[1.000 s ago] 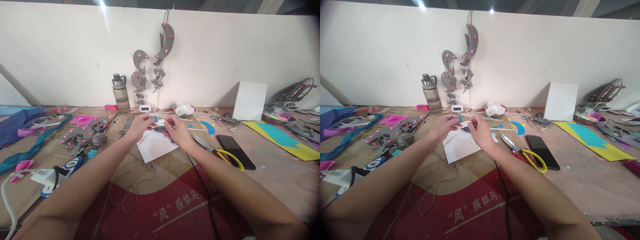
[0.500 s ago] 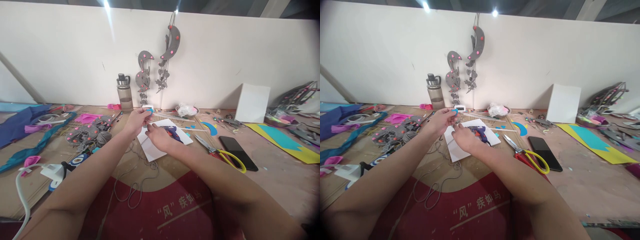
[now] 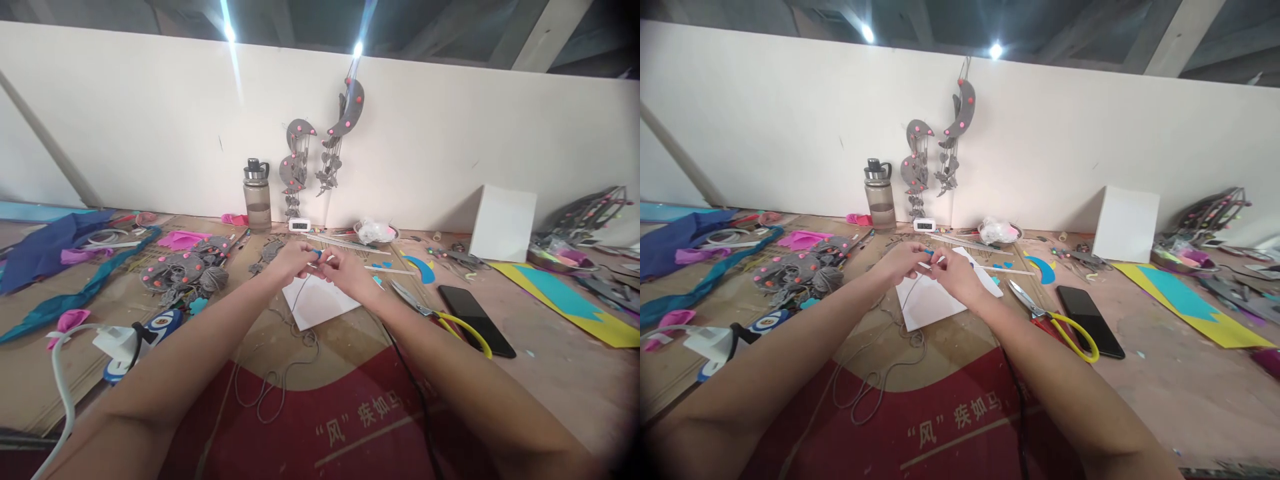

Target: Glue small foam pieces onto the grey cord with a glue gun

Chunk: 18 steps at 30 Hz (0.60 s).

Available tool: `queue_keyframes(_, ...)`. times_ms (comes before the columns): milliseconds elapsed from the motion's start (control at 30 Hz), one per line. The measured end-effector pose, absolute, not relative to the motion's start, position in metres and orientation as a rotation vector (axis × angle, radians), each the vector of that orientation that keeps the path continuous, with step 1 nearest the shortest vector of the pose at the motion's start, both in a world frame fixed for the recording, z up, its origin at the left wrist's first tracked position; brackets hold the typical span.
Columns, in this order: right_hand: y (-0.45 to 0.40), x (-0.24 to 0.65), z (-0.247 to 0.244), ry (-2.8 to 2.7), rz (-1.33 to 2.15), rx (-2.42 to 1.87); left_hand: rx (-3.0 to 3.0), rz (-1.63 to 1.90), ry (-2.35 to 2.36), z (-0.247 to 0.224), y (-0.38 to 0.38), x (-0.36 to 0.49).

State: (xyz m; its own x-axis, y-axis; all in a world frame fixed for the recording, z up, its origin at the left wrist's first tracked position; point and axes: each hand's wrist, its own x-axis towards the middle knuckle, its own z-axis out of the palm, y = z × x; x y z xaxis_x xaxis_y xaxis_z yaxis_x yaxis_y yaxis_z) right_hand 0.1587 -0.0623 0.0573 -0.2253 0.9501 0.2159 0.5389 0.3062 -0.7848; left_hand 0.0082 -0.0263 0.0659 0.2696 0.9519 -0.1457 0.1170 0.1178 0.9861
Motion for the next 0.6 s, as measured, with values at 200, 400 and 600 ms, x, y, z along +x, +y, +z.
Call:
queue_keyframes(200,-0.060,0.179,0.058,-1.432,1.374,-0.978,1.390,0.832,0.954,0.051,-0.032,0.021)
queue_keyframes(400,-0.059,0.184,0.058,-1.448,1.411,-0.836,1.210,0.983,0.729,0.042,-0.029,0.023)
queue_keyframes(600,-0.055,0.181,0.052,-1.401,1.245,-0.929,1.161,1.008,0.725,0.030,-0.031,0.030)
